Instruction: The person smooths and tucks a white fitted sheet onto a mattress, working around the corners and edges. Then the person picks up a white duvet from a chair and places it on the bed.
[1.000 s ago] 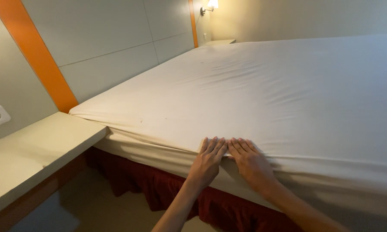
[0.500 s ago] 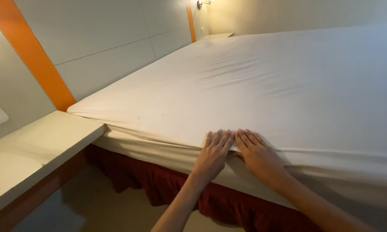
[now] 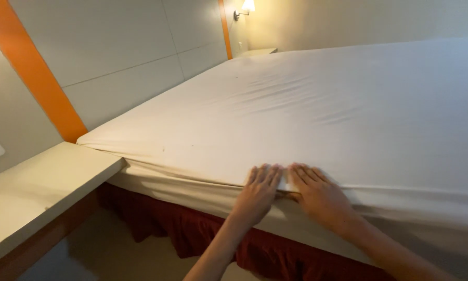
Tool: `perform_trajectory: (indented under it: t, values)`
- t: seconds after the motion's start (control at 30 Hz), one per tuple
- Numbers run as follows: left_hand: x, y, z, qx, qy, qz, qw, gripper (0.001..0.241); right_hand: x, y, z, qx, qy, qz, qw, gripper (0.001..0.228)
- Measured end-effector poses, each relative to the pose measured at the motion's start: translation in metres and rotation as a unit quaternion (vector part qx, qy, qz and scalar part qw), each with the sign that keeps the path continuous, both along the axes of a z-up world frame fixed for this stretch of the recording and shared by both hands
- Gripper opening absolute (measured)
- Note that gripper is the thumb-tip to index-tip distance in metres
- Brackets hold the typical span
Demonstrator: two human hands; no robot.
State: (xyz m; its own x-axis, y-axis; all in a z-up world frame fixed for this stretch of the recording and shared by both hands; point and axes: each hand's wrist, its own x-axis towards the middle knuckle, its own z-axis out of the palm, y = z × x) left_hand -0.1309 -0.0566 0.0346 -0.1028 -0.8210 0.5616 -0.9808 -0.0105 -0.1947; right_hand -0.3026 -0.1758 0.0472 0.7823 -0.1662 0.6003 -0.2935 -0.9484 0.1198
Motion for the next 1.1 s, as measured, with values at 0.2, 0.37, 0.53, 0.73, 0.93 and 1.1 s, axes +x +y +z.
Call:
perform_trajectory:
  t: [0.2, 0.37, 0.53, 0.73, 0.93, 1.1]
  values:
    - [-0.010, -0.006, -0.012, -0.022, 0.044, -0.032, 0.998, 0.066, 0.001, -0.002, -0.018, -0.015, -0.013, -0.022, 1.000, 0.052]
    - [-0.006, -0.010, -0.019, -0.037, 0.039, -0.040, 0.998, 0.061, 0.003, -0.007, -0.033, -0.020, -0.016, -0.019, 0.999, 0.050]
    - [-0.013, -0.010, -0.011, -0.026, 0.030, -0.035, 0.999, 0.063, -0.012, 0.000, -0.010, -0.006, -0.007, -0.007, 1.000, 0.053]
    - [-0.032, -0.018, -0.009, -0.062, 0.032, -0.063, 0.996, 0.057, -0.030, -0.006, -0.012, -0.019, -0.010, -0.040, 0.999, 0.054]
    - [-0.035, -0.015, -0.011, -0.065, 0.051, -0.080, 0.993, 0.056, -0.028, -0.012, -0.031, -0.055, -0.036, -0.029, 0.997, 0.048]
    - [-0.035, -0.020, -0.012, -0.075, 0.032, -0.088, 0.993, 0.060, -0.042, -0.002, -0.001, 0.020, 0.020, -0.031, 0.999, 0.060]
